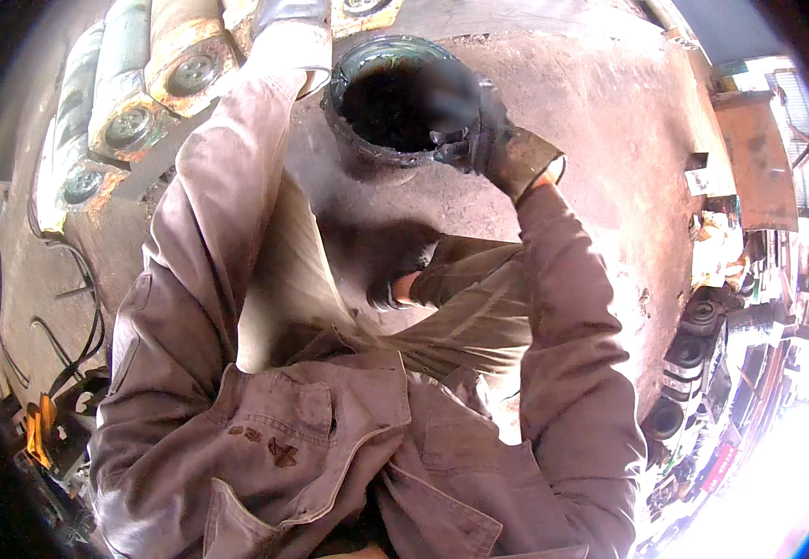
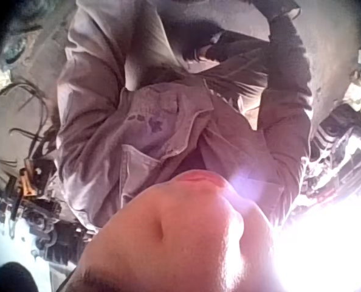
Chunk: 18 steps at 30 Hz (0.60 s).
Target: The person applies a dark substance, likely grease or sealant, to the ends and interiors of several large metal cylinders using their gloved hands, repeatedly dipping their hand into a black bucket to gather more material.
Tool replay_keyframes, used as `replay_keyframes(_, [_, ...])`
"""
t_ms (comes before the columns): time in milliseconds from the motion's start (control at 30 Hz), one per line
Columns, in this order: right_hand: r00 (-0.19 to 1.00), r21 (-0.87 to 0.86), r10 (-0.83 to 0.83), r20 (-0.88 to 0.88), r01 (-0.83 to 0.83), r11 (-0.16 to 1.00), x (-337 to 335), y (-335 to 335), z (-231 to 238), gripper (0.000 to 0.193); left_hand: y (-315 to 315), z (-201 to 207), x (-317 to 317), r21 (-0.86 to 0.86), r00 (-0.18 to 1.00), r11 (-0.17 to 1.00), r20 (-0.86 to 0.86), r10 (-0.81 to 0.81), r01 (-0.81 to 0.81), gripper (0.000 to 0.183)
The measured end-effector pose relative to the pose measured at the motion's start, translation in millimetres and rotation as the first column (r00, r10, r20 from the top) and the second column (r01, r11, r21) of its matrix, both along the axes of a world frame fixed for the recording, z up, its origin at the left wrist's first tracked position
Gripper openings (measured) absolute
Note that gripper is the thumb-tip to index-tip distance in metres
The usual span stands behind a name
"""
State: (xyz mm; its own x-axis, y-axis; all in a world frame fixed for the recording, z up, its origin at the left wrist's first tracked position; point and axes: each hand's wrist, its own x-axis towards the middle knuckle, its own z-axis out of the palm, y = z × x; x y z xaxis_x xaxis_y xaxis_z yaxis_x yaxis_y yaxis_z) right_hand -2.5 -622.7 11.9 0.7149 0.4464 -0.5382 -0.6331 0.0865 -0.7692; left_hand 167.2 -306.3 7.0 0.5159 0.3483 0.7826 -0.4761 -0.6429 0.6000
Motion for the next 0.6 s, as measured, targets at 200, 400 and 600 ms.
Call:
replay_keyframes(200, [0.965,-0.189,-0.257,0.047,0.261,0.947,-38.1,8.1,-12.8,0.088,-7.2,0.5,-6.9,0.092,0.994,0.995,-0.096,0.055,-0.046,0.035])
replay_keyframes(400, [0.954,-0.33,-0.285,0.095,0.301,0.895,-57.1,7.3,-2.3,0.086,-9.6,-6.9,1.8,0.055,0.997,0.998,-0.072,0.014,-0.01,0.036])
replay_keyframes(600, [0.956,-0.445,-0.25,0.153,0.292,0.846,-57.9,-31.7,11.6,0.087,-15.2,-9.6,7.4,0.044,0.998,0.999,-0.063,-0.017,0.02,0.037])
